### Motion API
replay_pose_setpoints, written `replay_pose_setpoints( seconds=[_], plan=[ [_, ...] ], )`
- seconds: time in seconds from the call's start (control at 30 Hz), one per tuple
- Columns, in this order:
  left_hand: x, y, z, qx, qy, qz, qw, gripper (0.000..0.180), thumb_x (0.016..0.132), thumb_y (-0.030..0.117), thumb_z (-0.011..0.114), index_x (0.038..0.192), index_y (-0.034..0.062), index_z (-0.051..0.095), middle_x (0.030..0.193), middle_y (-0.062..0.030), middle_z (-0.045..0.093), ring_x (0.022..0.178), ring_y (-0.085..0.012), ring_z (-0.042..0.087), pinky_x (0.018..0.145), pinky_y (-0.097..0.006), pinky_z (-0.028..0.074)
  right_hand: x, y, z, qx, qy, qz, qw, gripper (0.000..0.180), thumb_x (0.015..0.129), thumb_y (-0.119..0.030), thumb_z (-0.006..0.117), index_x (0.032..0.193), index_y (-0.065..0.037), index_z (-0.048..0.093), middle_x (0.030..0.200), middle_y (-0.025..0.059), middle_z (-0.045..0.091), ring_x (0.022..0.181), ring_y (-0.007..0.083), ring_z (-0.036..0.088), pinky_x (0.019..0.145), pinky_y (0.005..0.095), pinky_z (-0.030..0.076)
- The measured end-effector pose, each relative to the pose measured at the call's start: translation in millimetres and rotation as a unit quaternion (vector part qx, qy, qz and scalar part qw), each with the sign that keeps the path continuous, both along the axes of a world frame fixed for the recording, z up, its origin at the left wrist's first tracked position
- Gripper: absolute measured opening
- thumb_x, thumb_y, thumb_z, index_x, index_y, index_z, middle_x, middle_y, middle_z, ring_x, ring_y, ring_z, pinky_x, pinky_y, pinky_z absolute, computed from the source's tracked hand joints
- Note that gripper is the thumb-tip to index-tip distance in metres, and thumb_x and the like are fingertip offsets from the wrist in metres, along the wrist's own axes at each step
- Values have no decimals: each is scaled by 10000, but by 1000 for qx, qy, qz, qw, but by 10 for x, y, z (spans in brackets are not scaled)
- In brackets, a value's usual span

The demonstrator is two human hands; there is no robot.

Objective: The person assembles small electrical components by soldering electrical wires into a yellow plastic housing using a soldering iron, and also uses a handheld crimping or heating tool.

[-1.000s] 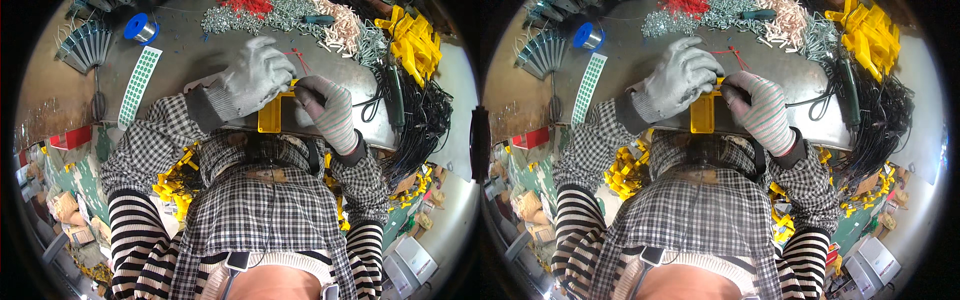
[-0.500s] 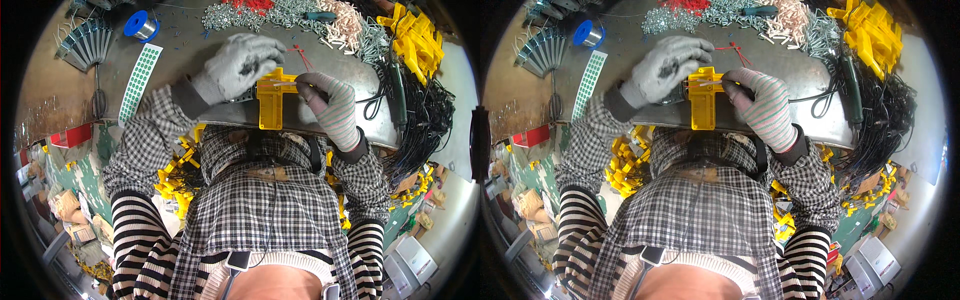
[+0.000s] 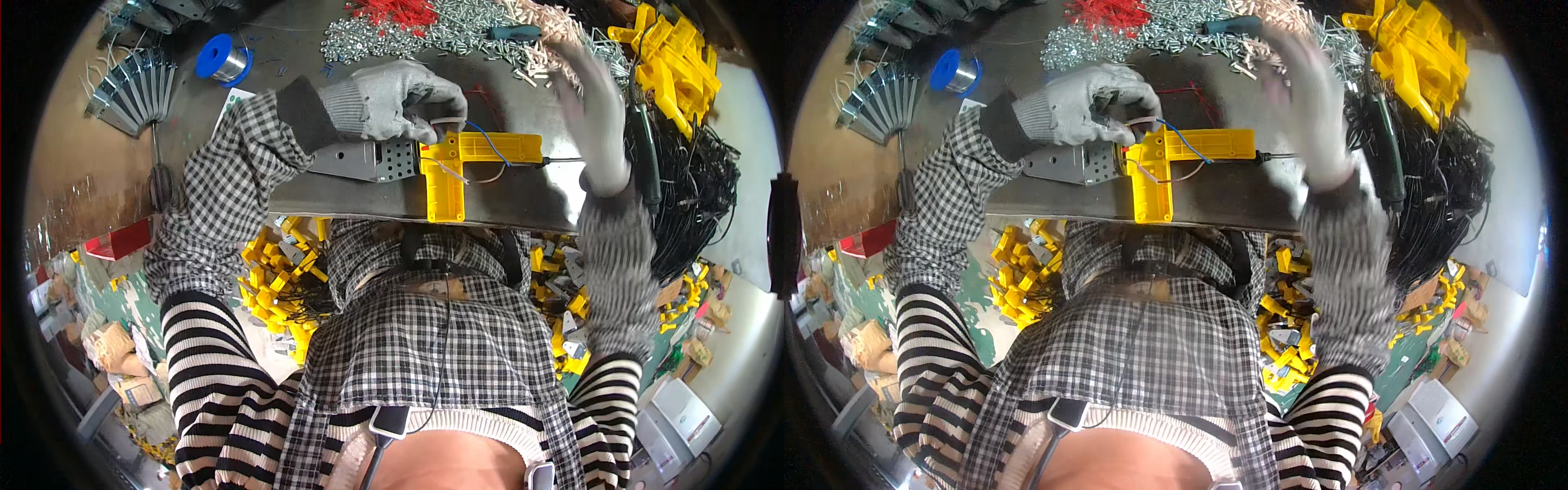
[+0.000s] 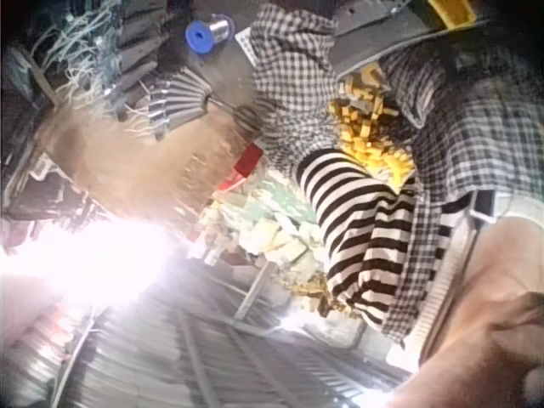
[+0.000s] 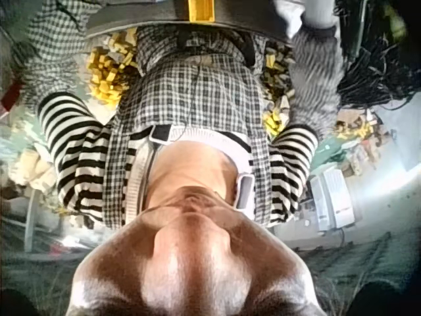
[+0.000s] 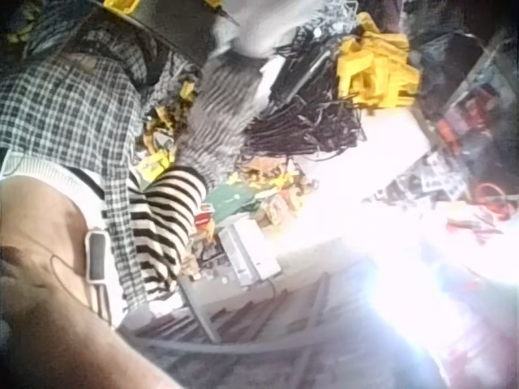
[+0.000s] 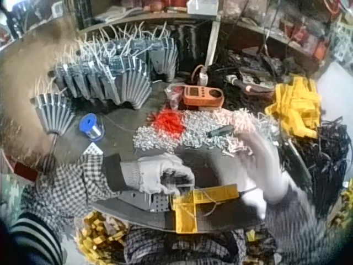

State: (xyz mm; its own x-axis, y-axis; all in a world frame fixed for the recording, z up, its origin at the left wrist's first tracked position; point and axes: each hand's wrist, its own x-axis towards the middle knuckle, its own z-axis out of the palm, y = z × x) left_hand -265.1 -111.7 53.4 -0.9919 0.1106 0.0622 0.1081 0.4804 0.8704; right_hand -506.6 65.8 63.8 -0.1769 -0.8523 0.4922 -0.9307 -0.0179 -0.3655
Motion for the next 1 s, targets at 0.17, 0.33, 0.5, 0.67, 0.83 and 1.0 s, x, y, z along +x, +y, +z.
replay_pose_setpoints(
  seconds=[0.17, 0.33, 0.5, 0.67, 0.83, 1.0],
  plan=[
    [53, 396, -6, -78, 24, 163, 983, 329, 779, -1, 686, 1093, 28, 593, 922, -80, 633, 851, -189, 627, 797, -306, 512, -327, -624, 109, 119, 335, -22, 934, 209, 804, -101, 590, 1000, -62, 650, 998, 63, 604, 940, 221, 558, 841, 358, 461],
    [172, 660, -60, -53, 44, 255, 964, 279, 809, -8, 647, 1079, 20, 584, 903, -86, 643, 844, -190, 658, 791, -331, 524, -302, -590, 151, 126, 275, 35, 953, 182, 738, -93, 594, 915, -102, 638, 950, 63, 583, 990, 261, 519, 874, 414, 397],
    [203, 805, -159, -249, 163, 300, 906, 197, 809, 7, 633, 999, 44, 599, 882, -63, 646, 831, -241, 648, 785, -332, 521, -75, -433, 177, 183, 316, 40, 930, 300, 694, -186, 670, 976, -89, 632, 960, 93, 588, 1020, 281, 520, 888, 446, 412],
    [130, 870, -86, -219, 113, 331, 911, 167, 807, -3, 633, 963, 49, 602, 869, -66, 638, 828, -240, 646, 753, -318, 512, -328, -357, 109, 181, 87, 31, 979, 329, 830, -87, 667, 1153, -76, 602, 1026, 115, 665, 922, 260, 641, 796, 357, 509],
    [128, 859, -96, -101, 68, 366, 923, 193, 825, 1, 649, 1010, 21, 598, 900, -110, 641, 809, -221, 651, 729, -291, 519, 165, -39, 680, 9, -137, -36, 990, 271, 815, -207, 629, 1006, -18, 597, 922, 63, 598, 821, 172, 581, 751, 299, 480],
    [218, 742, -158, -200, 85, 341, 914, 267, 824, 31, 664, 1088, 25, 620, 944, -117, 657, 850, -255, 661, 765, -306, 526, 690, -148, 422, -216, -551, 230, 772, 202, 940, -273, 552, 966, -74, 537, 743, 33, 552, 610, 109, 520, 535, 237, 443]
  ],
)
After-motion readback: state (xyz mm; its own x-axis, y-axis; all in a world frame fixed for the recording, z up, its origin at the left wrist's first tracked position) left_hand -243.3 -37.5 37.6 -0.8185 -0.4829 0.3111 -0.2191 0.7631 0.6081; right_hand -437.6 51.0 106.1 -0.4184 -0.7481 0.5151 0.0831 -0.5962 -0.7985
